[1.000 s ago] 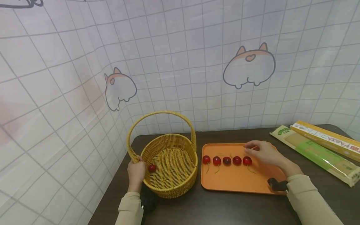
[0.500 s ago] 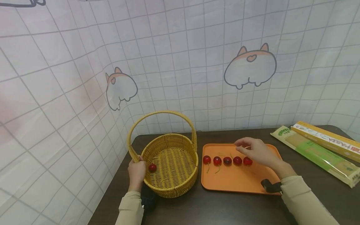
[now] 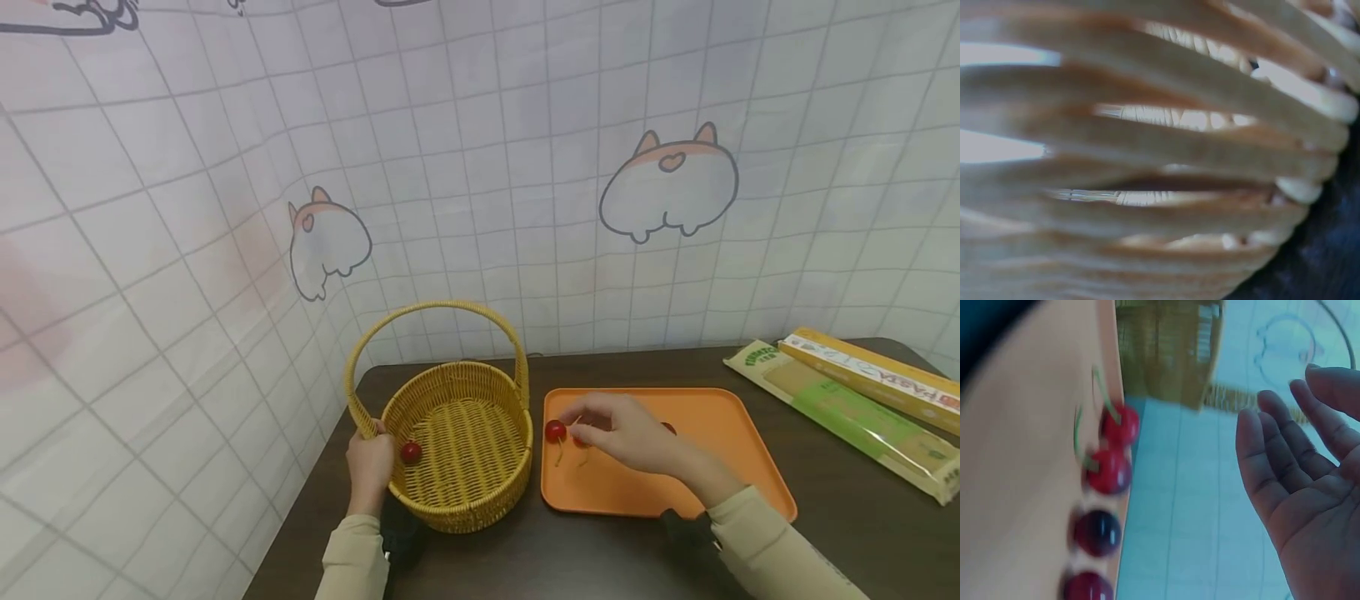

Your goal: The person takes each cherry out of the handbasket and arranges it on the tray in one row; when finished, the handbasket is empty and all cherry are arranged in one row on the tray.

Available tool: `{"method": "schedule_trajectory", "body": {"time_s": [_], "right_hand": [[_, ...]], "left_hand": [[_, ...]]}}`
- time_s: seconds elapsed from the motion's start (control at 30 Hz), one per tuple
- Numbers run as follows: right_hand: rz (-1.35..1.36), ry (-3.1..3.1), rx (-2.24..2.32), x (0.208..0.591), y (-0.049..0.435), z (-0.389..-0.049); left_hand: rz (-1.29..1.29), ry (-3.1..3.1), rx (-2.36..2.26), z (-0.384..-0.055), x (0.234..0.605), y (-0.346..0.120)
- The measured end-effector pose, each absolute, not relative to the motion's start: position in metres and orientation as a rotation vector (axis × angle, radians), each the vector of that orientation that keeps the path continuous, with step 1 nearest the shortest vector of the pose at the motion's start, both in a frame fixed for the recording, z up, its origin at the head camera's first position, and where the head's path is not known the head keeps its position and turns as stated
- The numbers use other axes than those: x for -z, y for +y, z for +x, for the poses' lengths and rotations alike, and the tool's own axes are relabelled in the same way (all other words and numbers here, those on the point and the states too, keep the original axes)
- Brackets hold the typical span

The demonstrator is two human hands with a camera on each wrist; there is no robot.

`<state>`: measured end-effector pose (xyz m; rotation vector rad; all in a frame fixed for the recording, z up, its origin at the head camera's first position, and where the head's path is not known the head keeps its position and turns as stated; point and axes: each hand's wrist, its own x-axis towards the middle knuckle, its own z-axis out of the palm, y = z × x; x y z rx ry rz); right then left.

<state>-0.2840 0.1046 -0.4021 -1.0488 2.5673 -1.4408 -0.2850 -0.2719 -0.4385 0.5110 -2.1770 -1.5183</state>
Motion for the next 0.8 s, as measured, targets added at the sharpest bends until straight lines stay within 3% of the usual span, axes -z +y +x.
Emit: {"method": "schedule_trajectory", "body": {"time_s": [0.3, 0.8], "right_hand": [[-1.109, 2.454, 1.475, 0.397, 0.061, -0.280], [-1.395, 2.451, 0.879, 0.365, 0.006, -0.301]], "left_hand": [[0.515, -2.167, 1.520, -0.283, 0.438, -0.270], [0.525, -2.194, 1.507, -0.282, 0.436, -0.270]]}}
